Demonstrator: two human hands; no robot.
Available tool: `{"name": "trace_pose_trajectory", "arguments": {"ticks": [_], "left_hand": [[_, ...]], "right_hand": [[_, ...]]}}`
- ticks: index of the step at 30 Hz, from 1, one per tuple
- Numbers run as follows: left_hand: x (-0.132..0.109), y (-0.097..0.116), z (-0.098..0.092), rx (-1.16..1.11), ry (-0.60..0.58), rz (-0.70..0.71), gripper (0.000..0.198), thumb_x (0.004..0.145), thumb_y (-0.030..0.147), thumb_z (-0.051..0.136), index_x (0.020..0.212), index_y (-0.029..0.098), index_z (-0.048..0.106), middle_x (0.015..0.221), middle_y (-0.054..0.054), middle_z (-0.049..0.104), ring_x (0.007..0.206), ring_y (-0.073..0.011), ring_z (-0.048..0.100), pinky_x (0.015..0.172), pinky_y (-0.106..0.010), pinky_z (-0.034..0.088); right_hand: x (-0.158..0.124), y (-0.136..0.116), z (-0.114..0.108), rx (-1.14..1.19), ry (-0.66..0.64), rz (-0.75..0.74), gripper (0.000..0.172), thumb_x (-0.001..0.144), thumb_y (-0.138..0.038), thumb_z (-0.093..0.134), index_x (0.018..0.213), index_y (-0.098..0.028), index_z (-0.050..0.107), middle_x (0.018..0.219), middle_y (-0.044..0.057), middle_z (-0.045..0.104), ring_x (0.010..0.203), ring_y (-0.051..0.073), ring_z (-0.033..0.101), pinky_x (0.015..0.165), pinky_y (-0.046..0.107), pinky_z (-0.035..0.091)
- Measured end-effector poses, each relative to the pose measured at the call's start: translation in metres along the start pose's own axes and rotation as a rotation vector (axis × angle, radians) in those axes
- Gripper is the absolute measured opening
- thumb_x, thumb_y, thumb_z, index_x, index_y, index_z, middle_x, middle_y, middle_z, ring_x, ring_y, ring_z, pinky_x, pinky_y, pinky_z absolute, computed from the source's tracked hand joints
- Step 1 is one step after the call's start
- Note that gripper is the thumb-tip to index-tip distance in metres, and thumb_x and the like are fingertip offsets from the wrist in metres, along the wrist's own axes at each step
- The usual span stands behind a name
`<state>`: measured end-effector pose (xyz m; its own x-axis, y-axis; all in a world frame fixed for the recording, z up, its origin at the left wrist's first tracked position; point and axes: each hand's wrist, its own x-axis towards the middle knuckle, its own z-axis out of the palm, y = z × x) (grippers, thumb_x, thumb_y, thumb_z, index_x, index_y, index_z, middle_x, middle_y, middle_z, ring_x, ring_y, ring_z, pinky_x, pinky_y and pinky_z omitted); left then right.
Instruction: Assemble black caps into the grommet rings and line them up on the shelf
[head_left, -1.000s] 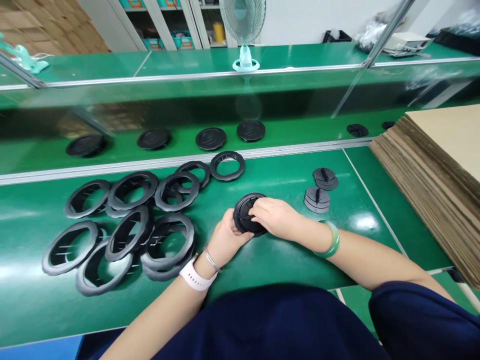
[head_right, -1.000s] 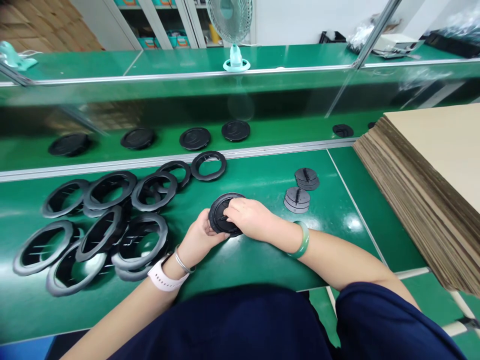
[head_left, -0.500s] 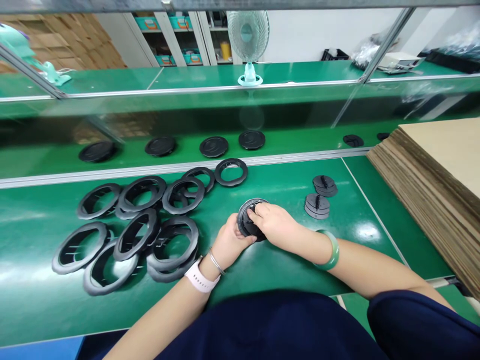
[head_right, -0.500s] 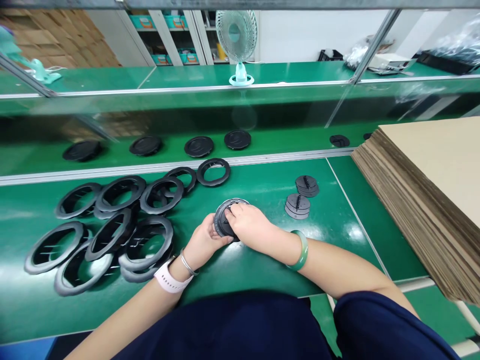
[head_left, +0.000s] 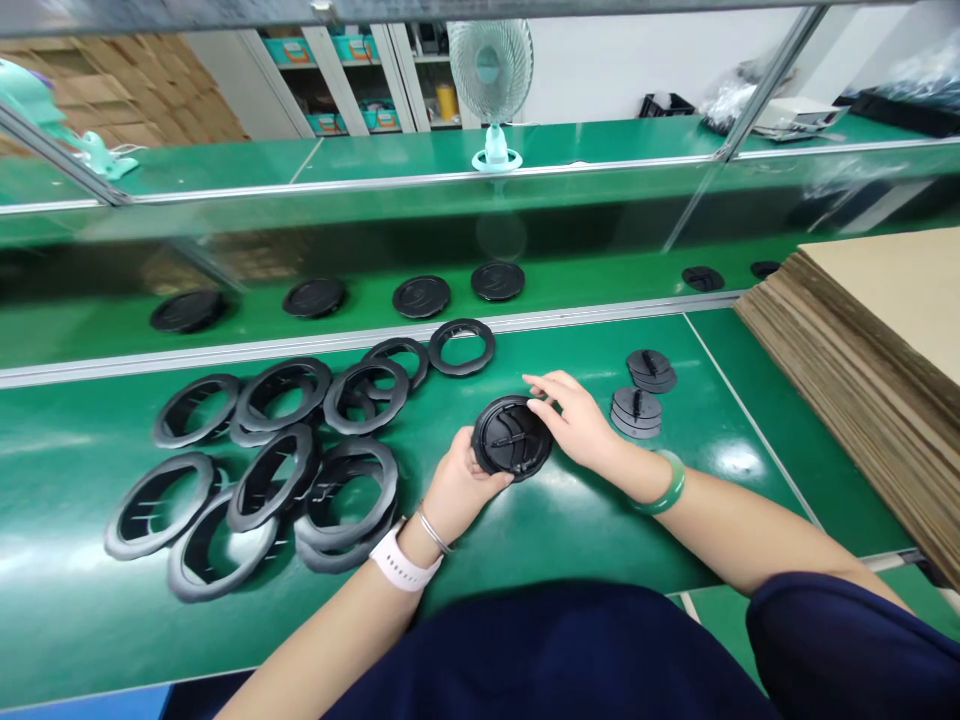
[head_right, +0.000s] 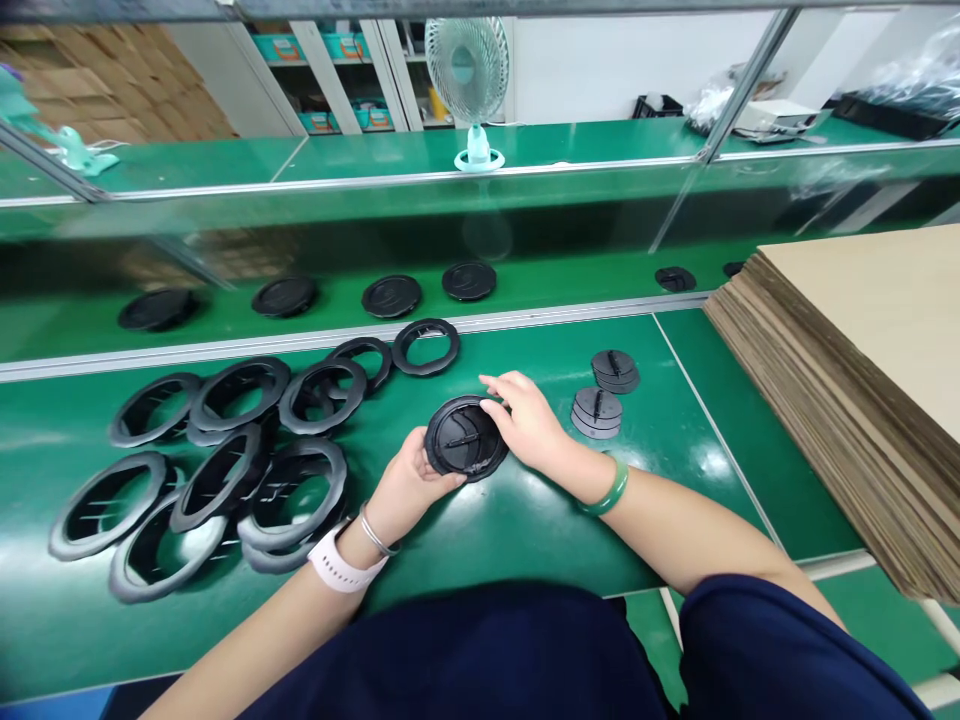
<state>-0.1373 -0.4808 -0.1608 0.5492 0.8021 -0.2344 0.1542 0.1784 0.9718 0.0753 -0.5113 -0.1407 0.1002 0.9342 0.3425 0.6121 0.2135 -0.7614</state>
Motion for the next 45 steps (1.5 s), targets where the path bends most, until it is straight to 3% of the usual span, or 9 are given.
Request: {"name": "trace_pose_trajectory", "arguments": {"ticks": [2,5,11,17,28,33,38,45], "left_hand": [[0.0,-0.001,0.0,0.005,0.009,-0.001,0.058,0.064,0.02,0.082,0.11,0.021,0.046,0.101,-0.006,0.074,0.093,-0.0235,0.073,0.086,-0.04,0.059],[-0.001,0.0,0.001,-0.003,0.012,-0.009,0.059,0.065,0.019,0.081,0.112,0.021,0.045,0.102,-0.006,0.073,0.093,-0.0234,0.073,0.085,-0.04,0.059],[-0.003,0.0,0.0,0.069,-0.035,0.017,0.066,0.067,0.023,0.081,0.121,0.021,0.043,0.111,-0.009,0.07,0.1,-0.0261,0.071,0.084,-0.041,0.06],[-0.008,-0.001,-0.002,0.119,-0.045,0.067,0.059,0.079,0.039,0.074,0.127,0.02,0.046,0.121,-0.011,0.066,0.107,-0.027,0.067,0.085,-0.04,0.058],[-0.005,0.0,-0.003,0.322,0.046,0.099,0.042,0.087,0.048,0.063,0.116,0.019,0.053,0.108,-0.007,0.067,0.1,-0.0246,0.064,0.087,-0.038,0.051],[-0.006,0.003,-0.002,0.376,0.069,0.094,0.041,0.087,0.047,0.064,0.115,0.019,0.055,0.107,-0.006,0.068,0.101,-0.0248,0.063,0.089,-0.039,0.048],[-0.005,-0.001,-0.002,0.328,0.061,0.104,0.04,0.087,0.047,0.064,0.116,0.02,0.054,0.109,-0.006,0.068,0.1,-0.0242,0.064,0.088,-0.037,0.049],[-0.004,-0.002,-0.003,0.331,0.079,0.095,0.037,0.088,0.047,0.063,0.112,0.02,0.055,0.104,-0.005,0.067,0.098,-0.0234,0.063,0.087,-0.036,0.049]], "right_hand": [[0.002,0.005,0.002,0.085,-0.107,0.147,0.028,0.096,-0.023,0.056,0.122,-0.017,0.065,0.101,0.007,0.06,0.085,0.018,0.059,0.08,0.035,0.05],[0.004,0.007,0.006,0.104,-0.181,0.202,0.021,0.094,-0.024,0.061,0.113,-0.017,0.067,0.098,0.005,0.062,0.085,0.017,0.058,0.081,0.033,0.047],[0.004,0.003,0.009,0.111,-0.166,0.255,0.007,0.089,-0.02,0.065,0.095,-0.017,0.066,0.092,0.003,0.061,0.089,0.018,0.056,0.082,0.032,0.043],[0.003,0.002,0.014,0.194,-0.124,0.289,0.01,0.083,-0.022,0.069,0.087,-0.018,0.061,0.091,0.001,0.06,0.087,0.017,0.056,0.081,0.031,0.043],[-0.001,-0.002,0.023,0.231,-0.045,0.343,0.016,0.075,-0.022,0.07,0.079,-0.02,0.055,0.082,-0.001,0.059,0.079,0.017,0.056,0.075,0.032,0.043],[0.002,0.001,0.014,0.323,-0.19,0.339,0.019,0.08,-0.031,0.069,0.085,-0.019,0.055,0.082,-0.001,0.061,0.077,0.017,0.057,0.072,0.031,0.043],[0.006,0.002,-0.003,0.47,-0.444,0.273,0.041,0.076,-0.043,0.078,0.102,-0.017,0.06,0.1,0.004,0.066,0.095,0.022,0.061,0.083,0.034,0.047],[0.004,-0.009,-0.005,0.235,-0.436,0.28,0.037,0.075,-0.027,0.081,0.103,-0.018,0.059,0.101,0.003,0.067,0.094,0.023,0.063,0.08,0.034,0.046]]}}
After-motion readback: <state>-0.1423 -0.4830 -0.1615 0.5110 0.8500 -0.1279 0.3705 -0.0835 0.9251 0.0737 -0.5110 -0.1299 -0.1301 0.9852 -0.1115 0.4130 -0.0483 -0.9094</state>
